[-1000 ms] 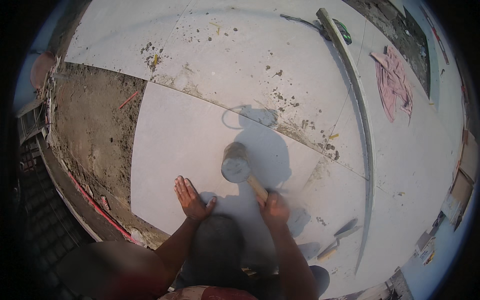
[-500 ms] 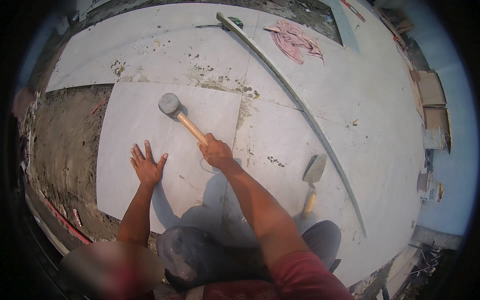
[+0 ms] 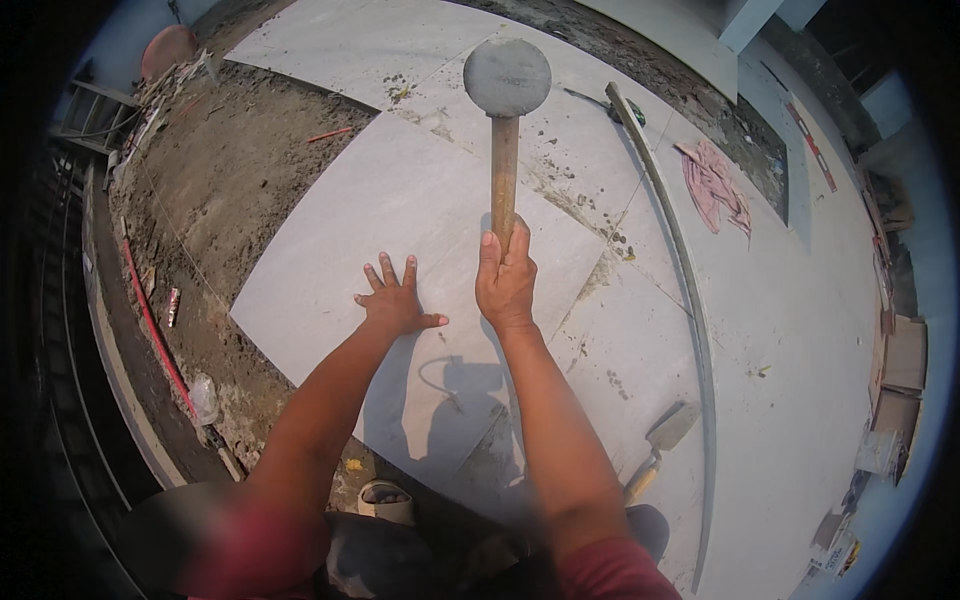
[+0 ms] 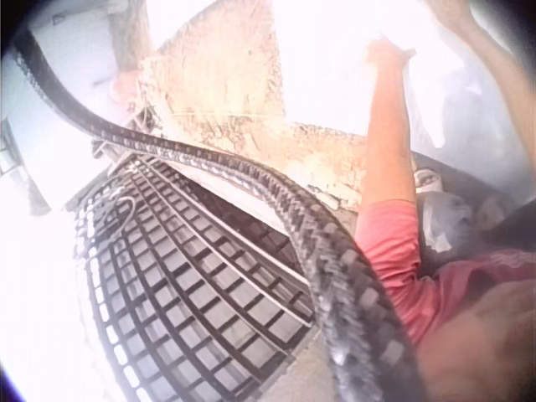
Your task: The person spreads cement on the floor using a trowel, then places a large white tile onto the cement. They use a rubber mallet to tap the tile into place, ensuring it is level and secure.
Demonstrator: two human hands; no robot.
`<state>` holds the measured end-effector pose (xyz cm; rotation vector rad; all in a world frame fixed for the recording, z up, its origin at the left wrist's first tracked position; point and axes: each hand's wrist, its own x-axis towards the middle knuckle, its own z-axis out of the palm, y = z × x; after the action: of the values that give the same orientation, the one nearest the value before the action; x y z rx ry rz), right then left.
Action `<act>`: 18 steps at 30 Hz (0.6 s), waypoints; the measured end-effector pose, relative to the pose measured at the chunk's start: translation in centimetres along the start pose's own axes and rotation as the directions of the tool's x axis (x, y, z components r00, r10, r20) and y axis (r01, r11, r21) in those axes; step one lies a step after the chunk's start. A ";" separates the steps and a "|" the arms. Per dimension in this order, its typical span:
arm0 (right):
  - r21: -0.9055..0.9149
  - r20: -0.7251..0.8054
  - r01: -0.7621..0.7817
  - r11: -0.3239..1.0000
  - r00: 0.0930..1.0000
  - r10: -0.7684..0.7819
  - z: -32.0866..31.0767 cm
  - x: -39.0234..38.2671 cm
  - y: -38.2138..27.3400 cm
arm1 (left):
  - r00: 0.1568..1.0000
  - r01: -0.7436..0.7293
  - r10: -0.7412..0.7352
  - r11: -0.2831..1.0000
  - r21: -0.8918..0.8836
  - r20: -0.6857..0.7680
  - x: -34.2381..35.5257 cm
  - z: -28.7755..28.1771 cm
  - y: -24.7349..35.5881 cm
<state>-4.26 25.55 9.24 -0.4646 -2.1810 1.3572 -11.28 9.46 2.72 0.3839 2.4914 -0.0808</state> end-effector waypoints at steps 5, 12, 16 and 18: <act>-0.282 0.210 -0.259 0.924 0.923 0.323 2.8 3.0 3.9 | 0.999 0.012 -0.011 1.000 -0.025 0.035 0.1 -0.1 -0.7; -0.092 -0.054 0.030 0.995 0.998 -0.035 7.6 3.5 1.2 | 1.000 -0.006 0.006 0.999 -0.037 0.007 0.2 0.2 -0.3; -0.437 0.261 -0.384 0.814 0.812 0.523 9.1 5.8 1.6 | 1.000 -0.029 0.030 0.998 -0.051 0.007 0.3 0.3 -0.3; -0.312 0.274 -0.334 0.889 0.865 0.421 9.6 6.4 -2.0 | 1.000 -0.023 0.024 0.998 -0.056 0.005 -0.2 0.1 -1.4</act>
<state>-15.12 21.26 9.25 -0.8583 -2.6705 1.4438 -11.46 8.09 2.67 0.3889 2.4776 -0.0033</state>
